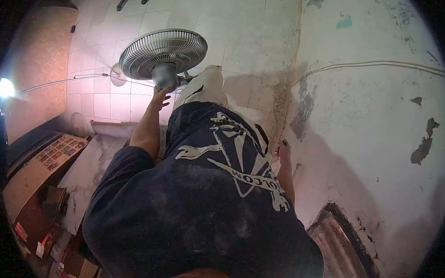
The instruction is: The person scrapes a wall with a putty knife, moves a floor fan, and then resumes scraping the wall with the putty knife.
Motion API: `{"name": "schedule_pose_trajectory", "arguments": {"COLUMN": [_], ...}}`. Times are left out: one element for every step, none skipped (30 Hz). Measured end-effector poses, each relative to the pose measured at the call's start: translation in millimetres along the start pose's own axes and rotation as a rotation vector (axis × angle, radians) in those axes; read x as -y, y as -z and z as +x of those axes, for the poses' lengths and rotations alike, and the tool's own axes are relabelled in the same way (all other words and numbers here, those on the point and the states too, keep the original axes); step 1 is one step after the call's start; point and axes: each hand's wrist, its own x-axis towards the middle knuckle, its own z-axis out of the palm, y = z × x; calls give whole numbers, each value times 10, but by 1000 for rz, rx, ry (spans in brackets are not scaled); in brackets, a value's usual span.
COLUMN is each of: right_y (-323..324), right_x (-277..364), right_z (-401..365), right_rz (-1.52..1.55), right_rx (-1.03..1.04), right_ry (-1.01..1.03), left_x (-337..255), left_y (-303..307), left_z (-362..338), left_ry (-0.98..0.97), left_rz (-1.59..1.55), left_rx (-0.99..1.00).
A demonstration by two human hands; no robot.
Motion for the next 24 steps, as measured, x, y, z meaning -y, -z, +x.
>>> {"name": "schedule_pose_trajectory", "arguments": {"right_y": [12, 21, 34, 28, 21, 1, -33, -51, -55, -50, -54, -70, -72, -77, -89, -102, -110, -117, -122, -124, -120, -107, -99, -84], "right_x": [-1, 3, 9, 88, 160, 224, 298, 367, 442, 500, 549, 598, 610, 615, 623, 631, 625, 619, 624, 622, 618, 580, 543, 515], "right_z": [59, 122, 182, 198, 208, 217, 227, 240, 249, 262, 277, 294, 314, 326, 337, 340, 332, 320, 297, 279, 254, 237, 217, 196], "right_rz": [8, 18, 18, 52, 86, 85, 82, 80, 80, 42, 5, 6, 26, 45, 47, 26, 4, 0, -32, -64, -67, -27, 14, 14], "right_rx": [-13, -28, -30, -16, -2, -5, -29, -52, -54, -25, 5, 5, -3, -11, -11, -17, -21, -19, -18, -15, -13, 2, 17, 19], "right_ry": [0, 1, 1, 8, 12, 5, 20, 37, 34, 76, 116, 111, 109, 107, 102, 75, 46, 40, 29, 19, 14, 30, 47, 44], "left_x": [-11, -10, -21, -49, -51, -28, -14, -13, -23, -21, -7, 7, 12, 10, -11, -19, -12, -7, -43, -82, -121, -137, -113, -76], "left_y": [-8, -8, 1, 8, 16, 8, 24, 36, 31, 15, -1, -7, -8, -44, -82, -114, -124, -119, -121, -124, -140, -172, -183, -191], "left_z": [9, 2, 4, -4, 10, 52, 58, 59, 68, 69, 61, 53, 23, 7, 5, 4, -3, 24, -7, -36, -71, -101, -86, -60], "left_ry": [13, 17, 18, 16, 16, 20, 26, 16, 4, 6, 2, -2, -4, -26, -24, -37, -49, -76, -69, -87, -106, -95, -93, -104], "left_rz": [-11, -7, -7, 8, 24, 20, 25, 32, 37, 38, 40, 44, 51, 71, 75, 71, 66, 44, 44, 27, 10, 5, 7, -6], "left_rx": [-39, -49, -47, -21, 6, -36, -34, -14, 6, 8, 2, -5, -12, -43, -43, -58, -74, -79, -81, -64, -47, -109, -111, -131]}}
